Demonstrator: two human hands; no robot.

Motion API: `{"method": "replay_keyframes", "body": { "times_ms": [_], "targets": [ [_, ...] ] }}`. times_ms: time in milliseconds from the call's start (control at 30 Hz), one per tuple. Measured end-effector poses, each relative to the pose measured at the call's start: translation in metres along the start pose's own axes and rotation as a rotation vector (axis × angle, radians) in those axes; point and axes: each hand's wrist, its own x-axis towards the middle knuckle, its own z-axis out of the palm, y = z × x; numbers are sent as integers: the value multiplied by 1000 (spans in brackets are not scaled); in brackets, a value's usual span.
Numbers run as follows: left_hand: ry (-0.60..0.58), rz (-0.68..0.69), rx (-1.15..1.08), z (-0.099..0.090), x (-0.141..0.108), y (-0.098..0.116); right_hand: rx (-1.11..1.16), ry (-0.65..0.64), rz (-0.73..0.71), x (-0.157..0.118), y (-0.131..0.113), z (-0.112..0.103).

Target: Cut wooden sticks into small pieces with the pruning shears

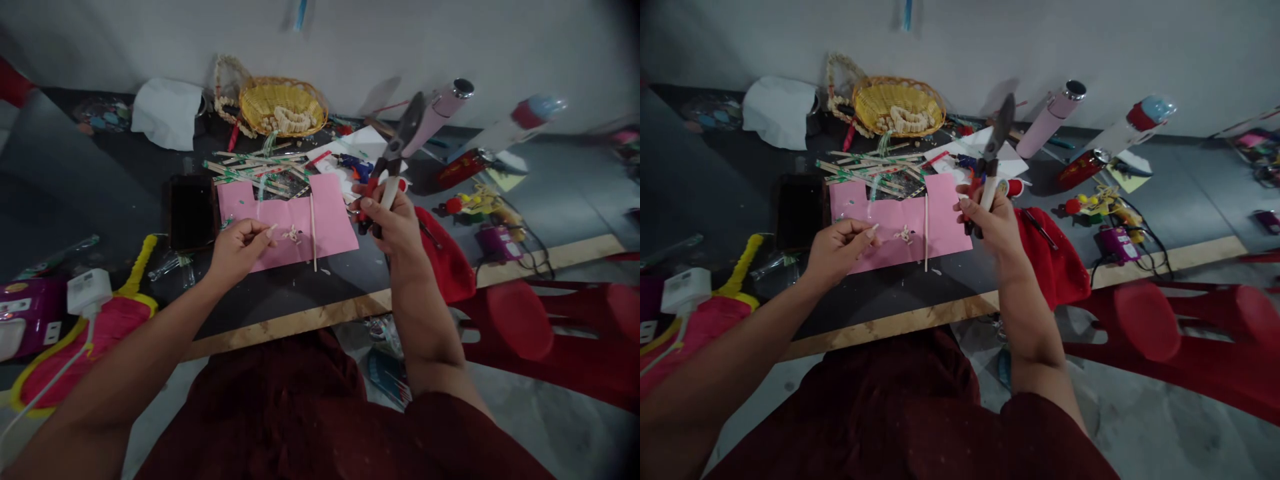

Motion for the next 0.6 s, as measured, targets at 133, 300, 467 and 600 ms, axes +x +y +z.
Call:
{"method": "replay_keyframes", "body": {
  "times_ms": [133,300,467,600],
  "targets": [
    [42,-42,-140,-2,4,-2,-87,-127,-106,-3,-5,32],
    [120,-57,-364,-7,10,-5,-498,-237,-349,-9,6,52],
    [149,-74,-540,-8,13,-2,-696,-393,-371,-20,11,58],
    [132,-67,-552,-7,13,-2,-708,-441,-353,-23,12,58]
  ]
}}
